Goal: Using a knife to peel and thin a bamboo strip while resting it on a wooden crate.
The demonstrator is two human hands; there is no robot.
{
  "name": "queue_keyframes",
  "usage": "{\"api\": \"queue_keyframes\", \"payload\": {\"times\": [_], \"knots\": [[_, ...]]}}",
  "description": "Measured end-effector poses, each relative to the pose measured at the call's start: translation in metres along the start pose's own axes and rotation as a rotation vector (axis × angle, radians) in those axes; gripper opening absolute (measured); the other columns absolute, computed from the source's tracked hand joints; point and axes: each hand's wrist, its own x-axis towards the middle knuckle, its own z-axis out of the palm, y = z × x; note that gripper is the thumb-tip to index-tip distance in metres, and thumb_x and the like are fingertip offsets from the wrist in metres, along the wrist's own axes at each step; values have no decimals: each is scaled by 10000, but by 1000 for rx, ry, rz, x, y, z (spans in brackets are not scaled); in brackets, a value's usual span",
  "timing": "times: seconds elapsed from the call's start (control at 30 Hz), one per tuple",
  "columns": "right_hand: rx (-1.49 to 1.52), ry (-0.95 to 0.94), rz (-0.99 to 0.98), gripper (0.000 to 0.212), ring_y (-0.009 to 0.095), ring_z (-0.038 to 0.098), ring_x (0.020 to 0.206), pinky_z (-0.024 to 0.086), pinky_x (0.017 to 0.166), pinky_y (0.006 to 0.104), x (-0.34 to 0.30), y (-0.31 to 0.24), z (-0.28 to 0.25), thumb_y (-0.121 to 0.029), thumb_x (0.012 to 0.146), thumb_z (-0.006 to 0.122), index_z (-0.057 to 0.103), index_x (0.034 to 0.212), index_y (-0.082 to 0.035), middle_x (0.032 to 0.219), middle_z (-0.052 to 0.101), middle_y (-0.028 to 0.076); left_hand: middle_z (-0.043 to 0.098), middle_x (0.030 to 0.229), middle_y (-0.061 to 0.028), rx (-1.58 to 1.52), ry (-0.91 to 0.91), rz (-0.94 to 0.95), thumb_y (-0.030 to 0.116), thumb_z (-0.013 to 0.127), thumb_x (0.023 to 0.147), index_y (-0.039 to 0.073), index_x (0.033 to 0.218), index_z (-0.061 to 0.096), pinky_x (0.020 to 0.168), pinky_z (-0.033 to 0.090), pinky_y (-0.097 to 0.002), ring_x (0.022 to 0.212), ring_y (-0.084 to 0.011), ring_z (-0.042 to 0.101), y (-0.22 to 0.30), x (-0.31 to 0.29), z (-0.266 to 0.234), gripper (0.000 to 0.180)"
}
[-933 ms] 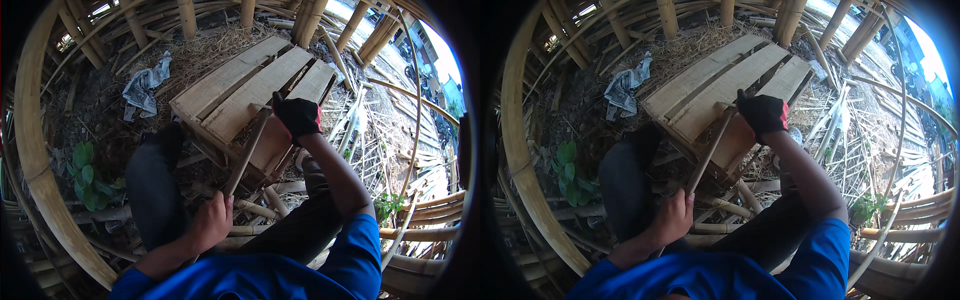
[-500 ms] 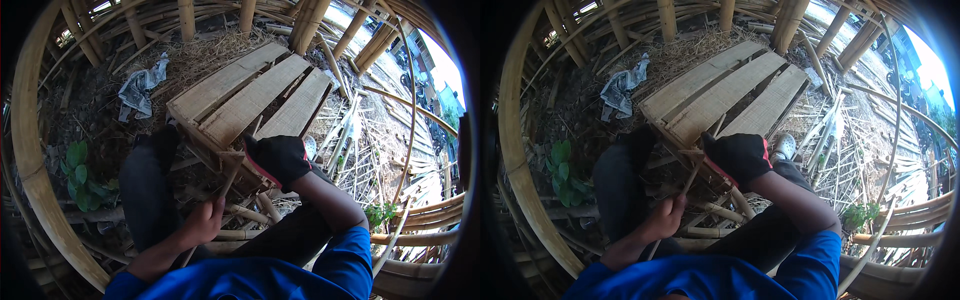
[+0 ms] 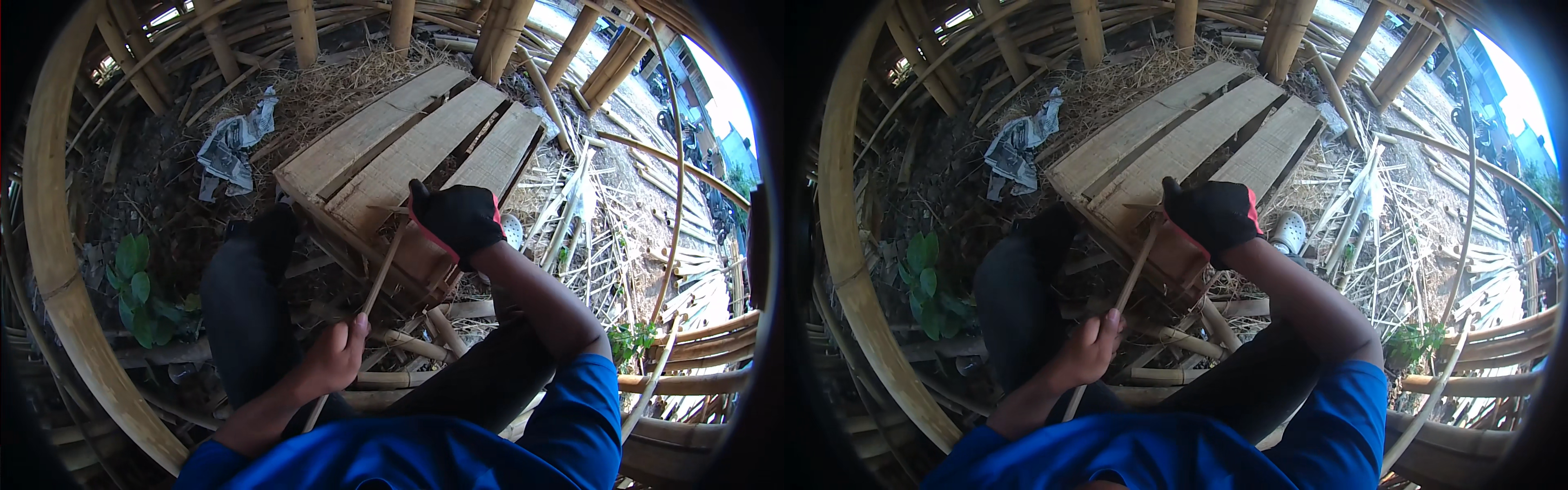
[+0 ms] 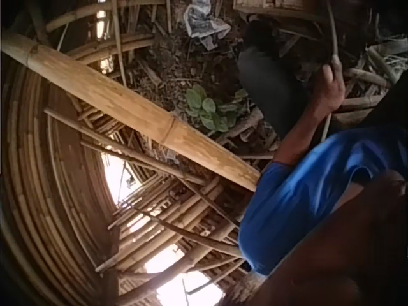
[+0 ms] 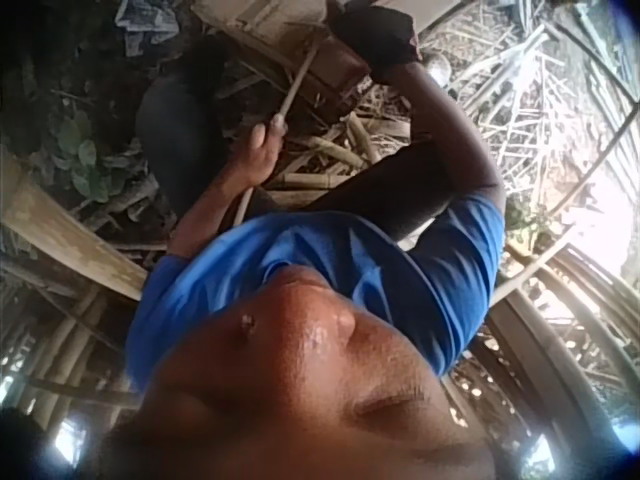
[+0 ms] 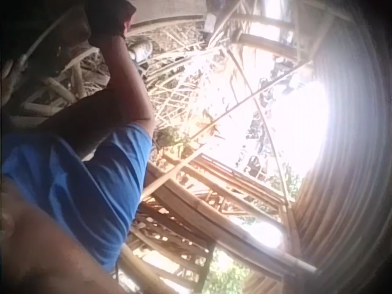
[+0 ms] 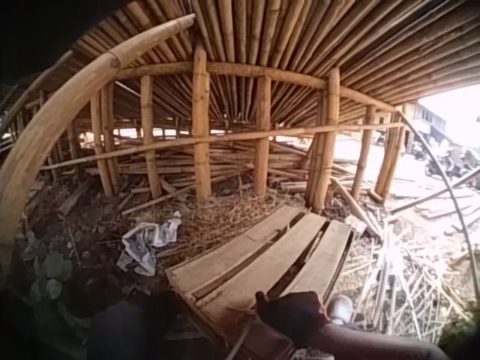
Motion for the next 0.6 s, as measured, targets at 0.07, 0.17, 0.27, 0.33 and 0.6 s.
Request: {"api": "queue_keyframes", "payload": {"times": [0.07, 0.17, 0.27, 0.33, 0.6], "knots": [[27, 45, 27, 692, 397, 699, 668, 556, 657, 499, 9, 5, 2, -536, 1079, 318, 754, 751, -111, 678, 705, 154, 429, 610, 25, -153, -92, -149, 410, 350, 1149, 37, 911, 550, 506, 349, -297, 520, -84, 398, -12, 2, 0, 485], [-50, 96, 60, 710, 406, 714, 743, 559, 719, 500, 17, 14, 9, -568, 1068, 304, 767, 790, -108, 735, 726, 159, 371, 615, 56, -181, -106, -133, 426, 345, 1148, 49, 930, 542, 493, 303, -269, 525, -58, 343, -17, 4, 2, 478], [-52, 121, 201, 755, 410, 722, 837, 555, 804, 491, 40, 49, 5, -627, 1052, 279, 780, 829, -107, 807, 742, 177, 358, 618, 65, -79, -110, -104, 437, 335, 1148, 58, 941, 539, 489, 291, -259, 525, -52, 331, -22, 2, 7, 478], [-7, 139, 227, 780, 407, 722, 876, 549, 829, 483, 38, 62, -2, -658, 1042, 270, 782, 837, -107, 840, 746, 183, 357, 620, 67, -166, -169, -125, 438, 331, 1148, 64, 940, 533, 491, 290, -256, 526, -48, 326, -16, -3, 6, 473], [275, 34, 0, 549, 343, 724, 1017, 542, 902, 422, 20, 69, -14, -652, 983, 521, 779, 1152, -197, 978, 758, 149, 330, 609, 80, -439, -295, -284, 467, 321, 1143, 130, 941, 489, 409, 217, -251, 461, -31, 262, -4, 4, -2, 428]]}}
